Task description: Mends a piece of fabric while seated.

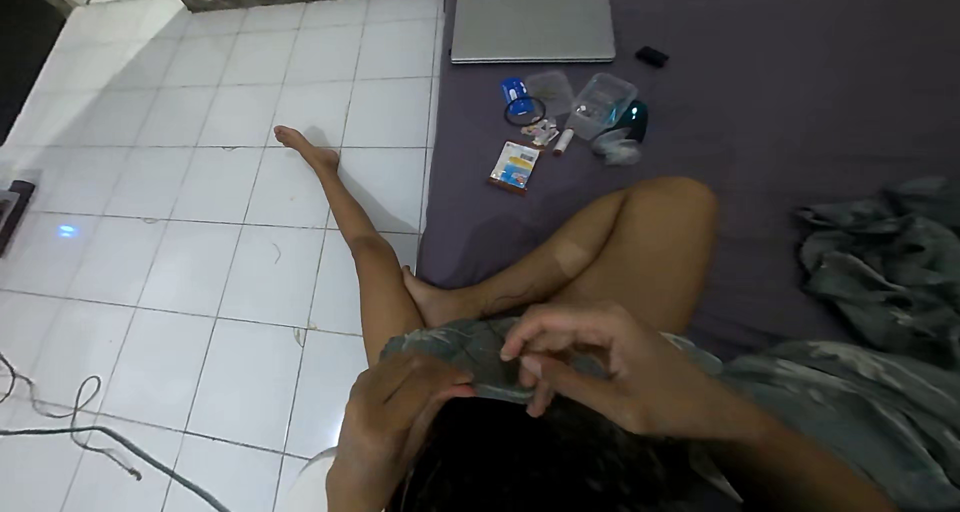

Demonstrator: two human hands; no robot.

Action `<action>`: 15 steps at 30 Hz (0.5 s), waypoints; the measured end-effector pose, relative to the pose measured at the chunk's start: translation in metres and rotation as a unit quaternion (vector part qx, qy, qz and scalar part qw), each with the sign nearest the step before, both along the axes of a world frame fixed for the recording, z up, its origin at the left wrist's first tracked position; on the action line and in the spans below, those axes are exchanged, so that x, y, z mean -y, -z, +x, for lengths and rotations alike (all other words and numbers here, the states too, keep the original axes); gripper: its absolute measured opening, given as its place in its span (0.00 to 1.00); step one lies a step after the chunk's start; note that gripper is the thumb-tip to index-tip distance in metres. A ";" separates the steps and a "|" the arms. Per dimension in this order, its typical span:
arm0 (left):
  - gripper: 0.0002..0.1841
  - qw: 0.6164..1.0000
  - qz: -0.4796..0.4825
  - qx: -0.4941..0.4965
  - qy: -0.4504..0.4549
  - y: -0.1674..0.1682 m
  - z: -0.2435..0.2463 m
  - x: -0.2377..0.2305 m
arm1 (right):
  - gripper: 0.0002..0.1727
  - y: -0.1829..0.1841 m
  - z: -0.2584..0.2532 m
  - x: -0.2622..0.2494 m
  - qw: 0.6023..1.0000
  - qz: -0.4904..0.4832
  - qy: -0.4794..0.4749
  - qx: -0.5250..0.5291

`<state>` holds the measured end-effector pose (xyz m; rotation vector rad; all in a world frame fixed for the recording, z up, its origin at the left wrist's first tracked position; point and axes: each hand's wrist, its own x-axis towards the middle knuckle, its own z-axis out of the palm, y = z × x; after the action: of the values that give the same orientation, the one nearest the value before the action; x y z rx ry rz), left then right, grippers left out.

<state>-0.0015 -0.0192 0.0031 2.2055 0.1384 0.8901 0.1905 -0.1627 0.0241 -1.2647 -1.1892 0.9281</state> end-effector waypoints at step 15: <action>0.11 0.985 -0.147 0.042 0.073 -0.009 0.002 0.015 | 0.07 0.000 -0.015 0.010 0.993 0.117 0.007 -0.009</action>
<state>0.0006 -0.0344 0.0120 1.8754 0.0623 0.8226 0.1760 -0.1726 0.0238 -1.0738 -1.2353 0.7641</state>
